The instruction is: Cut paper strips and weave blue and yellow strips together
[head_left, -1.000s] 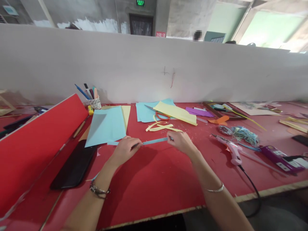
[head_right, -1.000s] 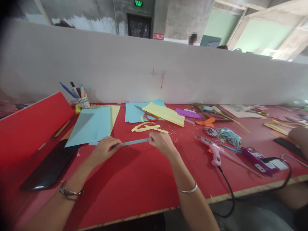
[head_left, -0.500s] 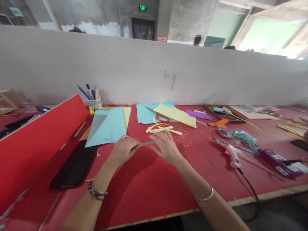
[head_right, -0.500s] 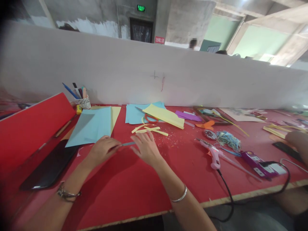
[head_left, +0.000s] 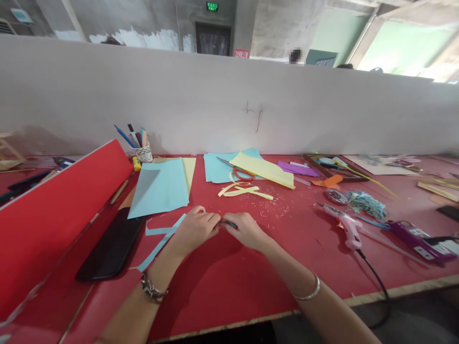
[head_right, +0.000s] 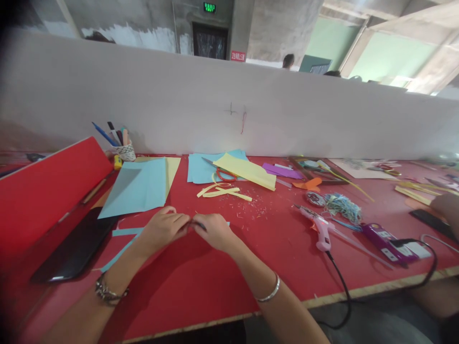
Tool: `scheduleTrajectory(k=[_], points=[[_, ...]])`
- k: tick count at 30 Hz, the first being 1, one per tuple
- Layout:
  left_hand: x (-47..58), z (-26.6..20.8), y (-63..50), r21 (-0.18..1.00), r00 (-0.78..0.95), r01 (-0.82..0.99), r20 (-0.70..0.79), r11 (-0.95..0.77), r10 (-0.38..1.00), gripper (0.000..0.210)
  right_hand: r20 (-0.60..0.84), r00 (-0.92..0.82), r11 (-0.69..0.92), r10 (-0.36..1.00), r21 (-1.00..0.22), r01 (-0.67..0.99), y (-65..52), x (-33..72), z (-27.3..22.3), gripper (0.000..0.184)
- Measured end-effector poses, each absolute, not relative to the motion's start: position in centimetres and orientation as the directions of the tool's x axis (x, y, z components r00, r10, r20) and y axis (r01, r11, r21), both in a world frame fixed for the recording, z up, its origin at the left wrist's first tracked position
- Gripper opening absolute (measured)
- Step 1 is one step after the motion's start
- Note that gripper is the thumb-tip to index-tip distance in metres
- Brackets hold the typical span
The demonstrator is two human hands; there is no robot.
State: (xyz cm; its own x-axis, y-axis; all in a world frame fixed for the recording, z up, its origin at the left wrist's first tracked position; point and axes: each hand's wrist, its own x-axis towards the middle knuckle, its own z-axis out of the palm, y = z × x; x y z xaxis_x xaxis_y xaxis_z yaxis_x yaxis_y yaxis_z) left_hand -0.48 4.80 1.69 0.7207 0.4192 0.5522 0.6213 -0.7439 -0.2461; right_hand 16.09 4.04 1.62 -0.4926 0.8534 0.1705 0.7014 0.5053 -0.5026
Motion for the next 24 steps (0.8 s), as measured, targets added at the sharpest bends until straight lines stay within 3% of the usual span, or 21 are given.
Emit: scheduleTrajectory(k=[7, 12, 18, 21, 24], points=[[-1.6, 2.1, 5.2, -0.214, 0.648, 0.706, 0.581, -0.675, 0.493, 0.023, 0.223, -0.472, 0.484, 0.853, -0.676, 0.556, 4.8, 17.8, 2.6, 0.019], [-3.5, 2.2, 5.9, -0.173, 0.551, 0.813, 0.540, -0.556, 0.637, 0.021, 0.238, -0.431, 0.464, 0.870, -0.689, 0.557, 5.5, 19.7, 3.0, 0.021], [-5.4, 2.2, 6.4, -0.107, 0.319, 0.943, 0.550, -0.314, 0.772, 0.019, 0.272, -0.333, 0.425, 0.903, -0.674, 0.604, 6.2, 21.5, 2.9, 0.021], [-5.9, 2.3, 6.5, -0.076, 0.228, 0.970, 0.600, -0.230, 0.767, 0.017, 0.271, -0.337, 0.429, 0.902, -0.656, 0.621, 6.2, 21.4, 2.7, 0.020], [-5.5, 2.6, 6.3, -0.051, 0.178, 0.977, 0.725, -0.206, 0.666, 0.017, 0.278, -0.348, 0.445, 0.895, -0.609, 0.657, 5.9, 20.5, 2.4, 0.019]])
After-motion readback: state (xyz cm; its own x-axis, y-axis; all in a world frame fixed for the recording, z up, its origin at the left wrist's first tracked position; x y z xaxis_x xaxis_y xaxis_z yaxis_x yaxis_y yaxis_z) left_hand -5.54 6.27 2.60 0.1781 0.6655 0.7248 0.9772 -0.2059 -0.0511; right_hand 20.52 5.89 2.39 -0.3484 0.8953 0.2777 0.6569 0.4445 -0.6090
